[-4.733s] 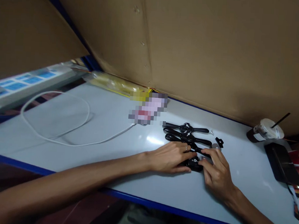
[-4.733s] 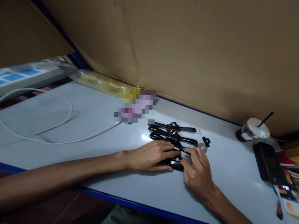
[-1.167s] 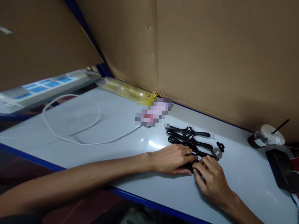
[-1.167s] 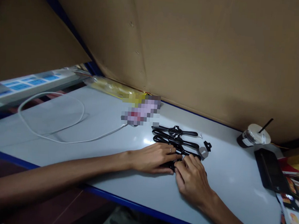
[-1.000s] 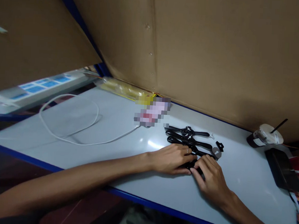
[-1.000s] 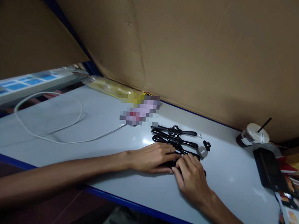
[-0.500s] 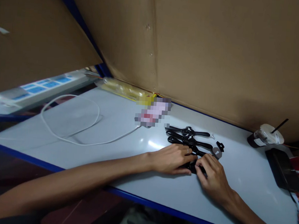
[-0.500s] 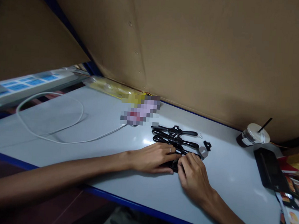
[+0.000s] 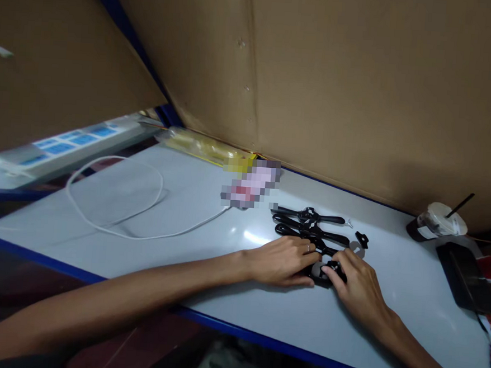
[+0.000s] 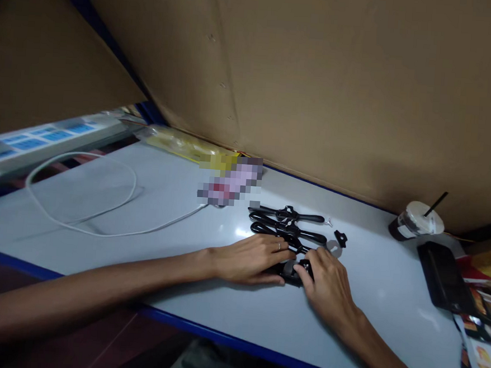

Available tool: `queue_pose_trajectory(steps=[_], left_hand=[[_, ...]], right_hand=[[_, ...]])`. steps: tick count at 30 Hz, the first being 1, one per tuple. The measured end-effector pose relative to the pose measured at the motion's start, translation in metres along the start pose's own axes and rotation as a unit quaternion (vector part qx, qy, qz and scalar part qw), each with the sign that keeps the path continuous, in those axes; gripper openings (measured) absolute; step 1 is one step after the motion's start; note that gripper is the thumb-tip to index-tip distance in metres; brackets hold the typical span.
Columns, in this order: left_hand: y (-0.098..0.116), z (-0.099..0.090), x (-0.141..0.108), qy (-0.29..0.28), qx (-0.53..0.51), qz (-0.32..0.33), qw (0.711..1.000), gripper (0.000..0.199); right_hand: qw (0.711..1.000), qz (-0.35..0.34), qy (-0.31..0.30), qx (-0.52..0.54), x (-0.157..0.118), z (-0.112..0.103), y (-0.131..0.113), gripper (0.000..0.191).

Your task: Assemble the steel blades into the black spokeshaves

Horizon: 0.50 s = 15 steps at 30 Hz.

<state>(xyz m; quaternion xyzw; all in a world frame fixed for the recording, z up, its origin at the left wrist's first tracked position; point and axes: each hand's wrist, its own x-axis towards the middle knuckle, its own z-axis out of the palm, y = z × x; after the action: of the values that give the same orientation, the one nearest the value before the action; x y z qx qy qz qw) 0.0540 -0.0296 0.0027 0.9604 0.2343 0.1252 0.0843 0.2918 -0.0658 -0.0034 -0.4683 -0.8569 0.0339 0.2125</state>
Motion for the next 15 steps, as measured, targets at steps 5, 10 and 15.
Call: queue_pose_trajectory(steps=[5,10,15], left_hand=[[0.001,-0.003,0.0,-0.013,-0.002,-0.015,1.0,0.031],[0.001,-0.002,-0.001,-0.019,-0.001,-0.024,1.0,0.03],[0.002,-0.002,0.0,-0.02,0.001,-0.021,1.0,0.031]], right_hand=[[0.999,0.035,0.016,-0.011,0.005,-0.006,0.019,0.028],[0.998,0.041,0.04,-0.013,0.006,-0.01,0.028,0.028],[1.0,0.003,0.002,0.021,0.002,-0.006,0.005,0.027]])
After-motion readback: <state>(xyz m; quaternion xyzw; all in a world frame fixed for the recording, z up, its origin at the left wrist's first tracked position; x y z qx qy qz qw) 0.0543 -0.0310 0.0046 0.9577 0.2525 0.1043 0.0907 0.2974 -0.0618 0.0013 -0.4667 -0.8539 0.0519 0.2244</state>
